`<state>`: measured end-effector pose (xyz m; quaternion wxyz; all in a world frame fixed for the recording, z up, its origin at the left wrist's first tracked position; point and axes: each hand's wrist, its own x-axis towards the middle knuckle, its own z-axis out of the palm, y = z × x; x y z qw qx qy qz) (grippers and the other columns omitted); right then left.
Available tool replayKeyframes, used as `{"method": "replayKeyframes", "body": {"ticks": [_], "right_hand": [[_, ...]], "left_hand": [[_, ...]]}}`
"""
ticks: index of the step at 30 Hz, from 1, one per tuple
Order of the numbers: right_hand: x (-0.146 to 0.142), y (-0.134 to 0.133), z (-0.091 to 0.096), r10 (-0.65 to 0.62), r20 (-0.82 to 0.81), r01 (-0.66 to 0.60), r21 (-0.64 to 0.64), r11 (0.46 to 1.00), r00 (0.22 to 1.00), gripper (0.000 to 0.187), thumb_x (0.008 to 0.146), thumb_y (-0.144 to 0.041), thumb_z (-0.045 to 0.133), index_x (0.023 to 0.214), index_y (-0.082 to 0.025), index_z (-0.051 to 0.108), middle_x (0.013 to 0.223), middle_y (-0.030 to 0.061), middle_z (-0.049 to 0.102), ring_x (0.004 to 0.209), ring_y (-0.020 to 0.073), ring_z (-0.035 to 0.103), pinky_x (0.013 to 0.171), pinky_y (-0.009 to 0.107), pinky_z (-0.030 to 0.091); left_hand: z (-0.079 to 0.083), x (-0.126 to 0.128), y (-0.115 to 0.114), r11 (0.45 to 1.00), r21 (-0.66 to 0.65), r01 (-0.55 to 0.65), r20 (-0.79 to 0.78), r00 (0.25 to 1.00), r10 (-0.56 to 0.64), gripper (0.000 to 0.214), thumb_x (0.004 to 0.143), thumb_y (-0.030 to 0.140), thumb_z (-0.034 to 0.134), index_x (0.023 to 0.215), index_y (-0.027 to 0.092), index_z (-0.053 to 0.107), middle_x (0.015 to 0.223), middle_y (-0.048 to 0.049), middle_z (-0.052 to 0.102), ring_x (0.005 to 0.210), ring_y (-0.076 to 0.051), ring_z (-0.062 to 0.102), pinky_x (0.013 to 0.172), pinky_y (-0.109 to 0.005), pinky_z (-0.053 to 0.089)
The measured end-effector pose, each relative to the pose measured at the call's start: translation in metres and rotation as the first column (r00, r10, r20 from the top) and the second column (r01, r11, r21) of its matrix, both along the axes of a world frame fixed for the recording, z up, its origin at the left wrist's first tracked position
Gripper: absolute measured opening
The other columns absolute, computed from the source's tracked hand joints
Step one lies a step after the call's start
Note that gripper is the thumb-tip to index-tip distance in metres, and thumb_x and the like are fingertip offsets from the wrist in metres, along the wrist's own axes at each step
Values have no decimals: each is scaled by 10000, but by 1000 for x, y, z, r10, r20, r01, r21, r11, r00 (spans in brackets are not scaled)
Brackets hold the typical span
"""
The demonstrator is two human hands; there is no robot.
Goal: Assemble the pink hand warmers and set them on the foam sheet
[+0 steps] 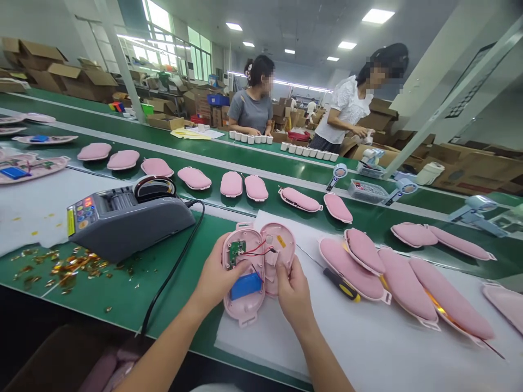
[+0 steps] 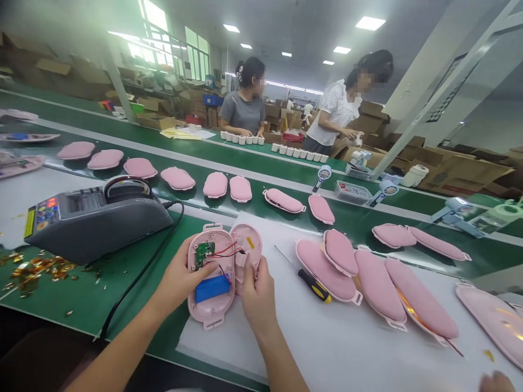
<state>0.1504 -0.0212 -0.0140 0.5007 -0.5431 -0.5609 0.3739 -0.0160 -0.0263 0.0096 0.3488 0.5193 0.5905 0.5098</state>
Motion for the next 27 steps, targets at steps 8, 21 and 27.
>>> {"method": "replayKeyframes", "body": {"ticks": [8, 21, 27], "right_hand": [[4, -27, 11, -352, 424, 184, 387, 903, 834, 257, 904, -351, 427, 687, -225, 483, 490, -55, 438, 412, 125, 388, 430, 232, 295], [-9, -20, 19, -353, 453, 106, 485, 868, 819, 234, 926, -325, 372, 720, -242, 444, 532, -29, 488, 447, 152, 455, 448, 250, 317], [-20, -22, 3, -378, 372, 244, 360, 900, 847, 210, 901, -360, 381, 716, -260, 369, 544, -30, 494, 450, 168, 473, 443, 257, 311]], "left_hand": [[4, 16, 1, 988, -14, -152, -210, 967, 146, 382, 758, 252, 537, 1140, 240, 550, 943, -13, 724, 811, -207, 678, 701, -290, 515], [5, 21, -3, 995, 20, -100, -236, 966, 102, 351, 785, 234, 511, 1134, 250, 537, 955, -14, 725, 833, -224, 684, 673, -287, 500], [7, 26, -3, 992, 16, -123, -276, 953, 123, 331, 800, 198, 487, 1122, 255, 541, 891, -10, 723, 756, -214, 677, 636, -276, 473]]}}
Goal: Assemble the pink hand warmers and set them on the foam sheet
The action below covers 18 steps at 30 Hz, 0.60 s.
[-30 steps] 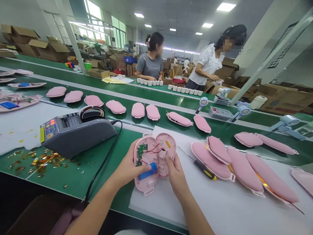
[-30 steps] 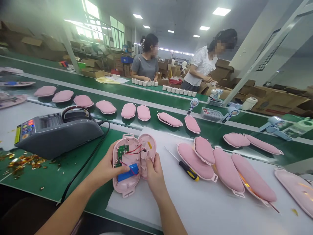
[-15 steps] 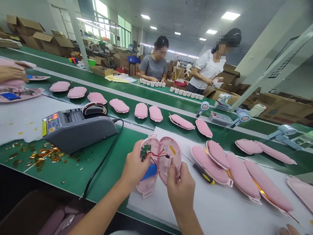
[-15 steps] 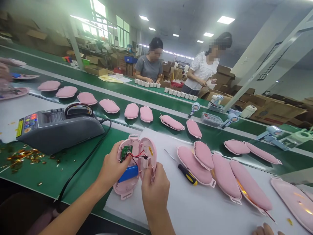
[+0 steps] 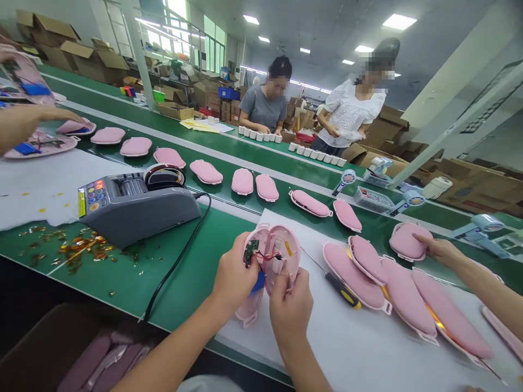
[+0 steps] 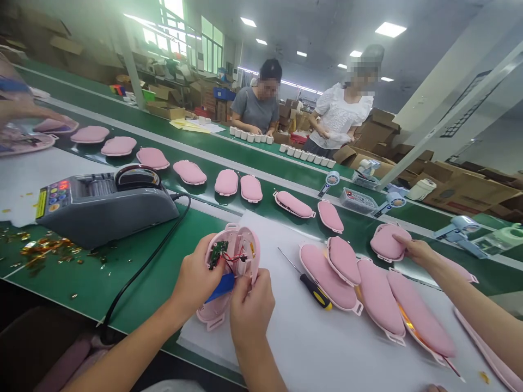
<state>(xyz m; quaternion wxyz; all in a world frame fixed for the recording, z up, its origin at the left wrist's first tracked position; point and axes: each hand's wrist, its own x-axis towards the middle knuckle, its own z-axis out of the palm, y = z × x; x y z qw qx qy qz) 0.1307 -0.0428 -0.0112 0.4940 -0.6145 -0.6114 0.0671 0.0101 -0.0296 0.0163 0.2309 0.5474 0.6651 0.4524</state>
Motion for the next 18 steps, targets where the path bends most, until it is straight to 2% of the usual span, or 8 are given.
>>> {"method": "replayKeyframes", "body": {"ticks": [4, 8, 10, 12, 14, 15, 18], "right_hand": [[3, 0, -9, 11, -129, -18, -48, 999, 992, 219, 916, -414, 361, 769, -252, 387, 601, -10, 528, 504, 181, 520, 482, 268, 364], [18, -4, -1, 23, -145, -35, -83, 996, 989, 240, 915, -445, 385, 792, -243, 421, 642, 23, 556, 565, 203, 541, 507, 290, 371], [21, -8, 3, 60, -193, -79, -89, 993, 979, 223, 899, -444, 438, 842, -230, 468, 773, 71, 615, 663, 214, 574, 561, 304, 405], [21, -13, 3, 112, -333, -157, -110, 982, 936, 200, 873, -431, 494, 852, -234, 469, 1018, 119, 635, 811, 219, 598, 617, 308, 438], [17, -13, 3, 210, -510, -309, -117, 944, 834, 191, 834, -396, 543, 835, -242, 431, 1231, 114, 578, 953, 215, 591, 673, 305, 462], [16, -12, 3, 267, -577, -400, -114, 910, 772, 198, 806, -370, 566, 844, -245, 417, 1263, 96, 565, 974, 206, 588, 697, 303, 469], [14, -6, 9, 366, -673, -607, -156, 780, 643, 366, 728, -315, 616, 1031, -262, 416, 1091, 37, 648, 862, 176, 609, 744, 316, 477]], "left_hand": [[2, 0, 3, 999, -35, 22, -32, 999, -23, 334, 803, 191, 478, 1126, 248, 539, 873, -27, 720, 761, -228, 675, 624, -280, 462], [2, -2, 3, 996, -83, 39, -48, 998, -43, 396, 839, 228, 461, 1234, 220, 486, 891, -53, 712, 799, -255, 669, 658, -320, 475], [0, -4, 2, 998, -38, 55, -58, 997, -57, 485, 846, 228, 462, 1329, 220, 419, 959, -68, 697, 853, -259, 661, 694, -342, 490], [-2, -7, 2, 993, 72, 98, -70, 993, -93, 538, 843, 192, 455, 1375, 249, 392, 1061, -74, 658, 909, -236, 644, 747, -347, 503], [-4, -10, 3, 973, 165, 162, -102, 984, -146, 544, 830, 130, 423, 1354, 273, 452, 1090, -69, 615, 906, -204, 629, 769, -330, 512], [-4, -11, 4, 963, 187, 195, -124, 977, -173, 547, 819, 103, 409, 1330, 278, 495, 1072, -65, 600, 888, -192, 623, 762, -320, 517], [-5, -12, 6, 946, 195, 260, -187, 956, -225, 549, 785, 70, 419, 1260, 281, 593, 984, -59, 569, 837, -181, 615, 710, -301, 532]]}}
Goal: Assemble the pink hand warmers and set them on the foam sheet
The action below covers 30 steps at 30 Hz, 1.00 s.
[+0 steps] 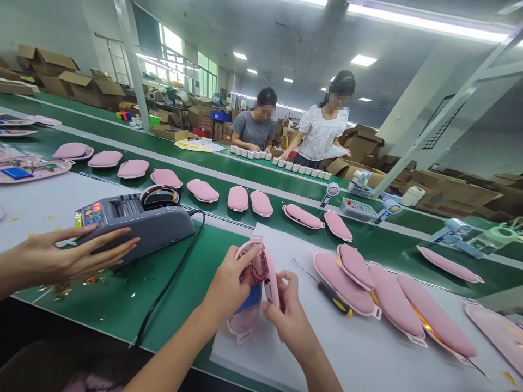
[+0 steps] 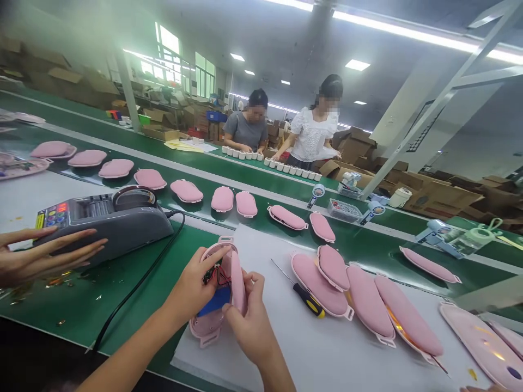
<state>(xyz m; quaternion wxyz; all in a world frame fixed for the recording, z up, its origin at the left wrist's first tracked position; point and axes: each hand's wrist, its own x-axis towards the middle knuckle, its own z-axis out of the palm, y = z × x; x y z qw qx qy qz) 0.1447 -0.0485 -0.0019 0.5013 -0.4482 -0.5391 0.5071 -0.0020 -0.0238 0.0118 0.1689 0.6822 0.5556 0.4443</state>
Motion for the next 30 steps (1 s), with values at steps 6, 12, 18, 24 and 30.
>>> {"method": "replayKeyframes", "body": {"ticks": [6, 12, 18, 24, 30], "right_hand": [[7, 8, 15, -14, -115, -5, -167, 986, 993, 701, 724, -467, 683, 1305, -269, 346, 1024, 33, 670, 900, 207, 627, 804, 343, 471], [-6, 6, 6, -25, -135, 2, -163, 987, 991, 707, 807, -686, 499, 1354, -271, 334, 1115, 82, 630, 685, 176, 593, 558, 291, 450], [-14, 5, -1, -27, -199, -3, -150, 989, 980, 590, 855, -652, 442, 1310, -287, 357, 1088, 46, 643, 844, 192, 633, 656, 295, 494], [-19, 6, 5, -58, -114, 51, -65, 997, 992, 529, 863, -594, 487, 1265, -252, 451, 1087, 43, 657, 948, 198, 627, 799, 313, 487], [-26, 5, 6, -90, -119, 88, -21, 996, 989, 548, 871, -560, 498, 1300, -220, 465, 1082, 61, 670, 937, 208, 631, 830, 330, 494]], "left_hand": [[3, -3, -3, 1000, -3, -2, -52, 999, 2, 397, 805, 85, 400, 965, 224, 737, 992, -89, 551, 890, -211, 619, 751, -338, 540], [26, -13, -9, 960, -199, 198, 28, 980, -197, 305, 901, 310, 420, 942, 235, 713, 971, -47, 534, 837, -174, 611, 733, -293, 526], [17, 3, -3, 988, -131, -85, -116, 991, 70, 255, 879, 254, 462, 763, 204, 683, 874, -41, 515, 670, -161, 568, 610, -286, 458], [12, 18, -13, 979, -116, -170, -207, 968, 144, 486, 889, 145, 371, 1331, 317, 476, 1015, -47, 577, 634, -158, 593, 531, -260, 390], [8, 15, -13, 994, -88, -63, 66, 995, 69, 591, 829, 162, 470, 1408, 226, 367, 1174, -96, 590, 1011, -251, 605, 825, -360, 488]]}}
